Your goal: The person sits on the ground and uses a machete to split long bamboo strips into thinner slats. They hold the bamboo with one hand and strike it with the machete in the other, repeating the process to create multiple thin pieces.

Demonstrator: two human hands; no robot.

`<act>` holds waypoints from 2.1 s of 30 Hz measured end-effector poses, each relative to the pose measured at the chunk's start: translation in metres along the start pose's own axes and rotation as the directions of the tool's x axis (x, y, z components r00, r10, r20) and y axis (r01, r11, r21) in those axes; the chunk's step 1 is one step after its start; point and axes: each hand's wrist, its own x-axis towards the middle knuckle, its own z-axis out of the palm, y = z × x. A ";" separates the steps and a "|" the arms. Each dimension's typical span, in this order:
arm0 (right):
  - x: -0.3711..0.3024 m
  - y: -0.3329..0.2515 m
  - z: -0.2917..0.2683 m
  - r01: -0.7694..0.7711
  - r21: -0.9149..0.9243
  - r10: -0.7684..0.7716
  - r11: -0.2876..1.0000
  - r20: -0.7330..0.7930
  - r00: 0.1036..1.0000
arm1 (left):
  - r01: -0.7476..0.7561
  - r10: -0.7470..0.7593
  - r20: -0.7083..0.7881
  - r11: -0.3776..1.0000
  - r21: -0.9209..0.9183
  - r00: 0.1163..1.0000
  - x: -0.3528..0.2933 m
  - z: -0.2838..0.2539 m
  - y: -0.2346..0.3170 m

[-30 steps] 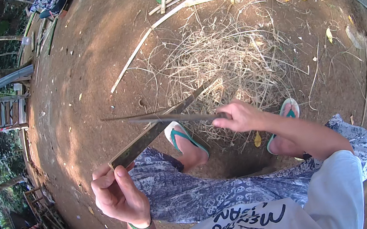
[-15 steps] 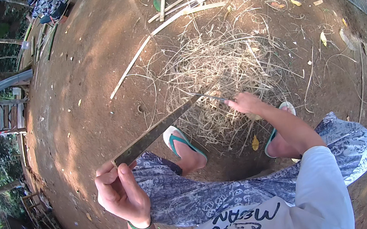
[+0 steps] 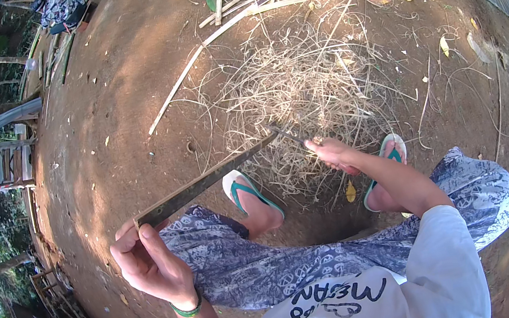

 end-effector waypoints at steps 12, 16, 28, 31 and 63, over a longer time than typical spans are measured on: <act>0.013 0.022 0.026 0.060 -0.349 -0.162 0.935 -0.271 0.949 | 0.065 -0.065 -0.279 0.998 -0.011 0.958 0.022 -0.019 -0.019; -0.009 -0.002 0.028 0.245 -0.014 -0.244 0.970 -0.132 0.961 | -0.021 0.076 -0.531 0.994 0.109 0.844 0.036 -0.072 -0.014; -0.093 -0.196 -0.040 0.696 0.683 -0.471 0.220 -0.551 0.689 | -0.042 -0.369 -0.401 0.691 -0.722 0.838 0.018 -0.062 -0.023; -0.110 -0.220 -0.078 0.735 0.677 -0.439 0.041 -0.648 0.622 | 0.072 -0.414 -0.177 0.520 -0.851 0.893 -0.004 -0.030 -0.013; -0.228 -0.171 -0.132 0.419 -0.890 -0.962 0.179 -0.070 0.262 | 0.420 -0.194 0.486 0.807 -0.415 0.852 -0.025 0.124 0.034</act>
